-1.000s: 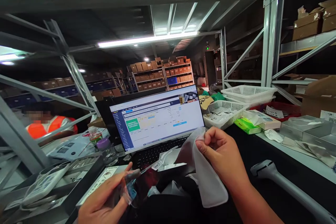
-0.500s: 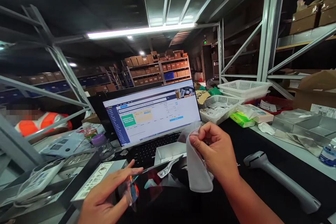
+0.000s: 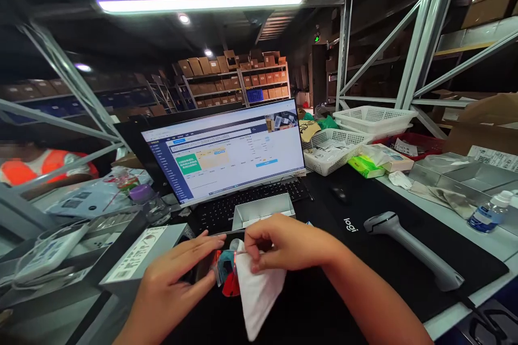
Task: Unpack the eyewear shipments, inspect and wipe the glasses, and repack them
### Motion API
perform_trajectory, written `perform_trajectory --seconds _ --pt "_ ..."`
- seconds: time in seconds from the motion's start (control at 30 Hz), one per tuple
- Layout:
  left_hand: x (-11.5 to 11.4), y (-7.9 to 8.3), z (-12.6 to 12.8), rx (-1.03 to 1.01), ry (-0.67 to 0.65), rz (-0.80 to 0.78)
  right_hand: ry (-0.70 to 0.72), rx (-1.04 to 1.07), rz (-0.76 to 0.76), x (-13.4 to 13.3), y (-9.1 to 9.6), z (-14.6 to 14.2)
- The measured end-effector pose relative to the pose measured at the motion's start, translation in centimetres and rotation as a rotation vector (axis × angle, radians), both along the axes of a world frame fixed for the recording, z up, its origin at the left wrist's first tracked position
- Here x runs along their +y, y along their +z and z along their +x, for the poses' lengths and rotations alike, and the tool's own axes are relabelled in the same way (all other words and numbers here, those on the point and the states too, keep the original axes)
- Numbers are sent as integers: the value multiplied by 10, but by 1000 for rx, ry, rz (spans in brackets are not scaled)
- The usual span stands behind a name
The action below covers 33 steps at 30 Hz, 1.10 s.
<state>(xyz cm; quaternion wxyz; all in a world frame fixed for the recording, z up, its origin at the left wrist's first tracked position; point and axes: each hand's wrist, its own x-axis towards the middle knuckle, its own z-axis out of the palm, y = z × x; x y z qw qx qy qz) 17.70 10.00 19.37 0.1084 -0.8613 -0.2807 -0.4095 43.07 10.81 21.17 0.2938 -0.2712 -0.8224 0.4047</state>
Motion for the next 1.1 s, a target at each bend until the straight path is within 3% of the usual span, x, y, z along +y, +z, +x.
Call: perform_trajectory --seconds 0.13,0.27,0.33,0.47,0.57,0.63,0.73,0.83,0.97,1.1 --pt "2 -3 1 -18 -1 21 56 -45 42 12 3 10" --pt "5 -7 1 -54 5 71 -89 -1 110 10 -6 -4" --pt "6 -7 0 -76 26 90 -167 133 98 9 -11 -13" --pt "5 -4 -1 -105 67 106 -516 557 55 20 -16 -17" --pt "3 -2 -2 -103 68 98 -747 690 136 35 -10 10" --pt "2 -1 -3 -98 65 94 -859 581 229 43 -5 41" --pt "1 0 -5 -101 70 92 -1078 47 338 51 -4 90" --pt "-1 1 -6 -106 84 95 -1195 -334 293 62 -12 122" --pt "-2 0 -9 -104 99 103 -1162 -481 196 83 -31 129" --pt "0 -3 -12 -128 96 95 -991 -563 116 97 -44 115"
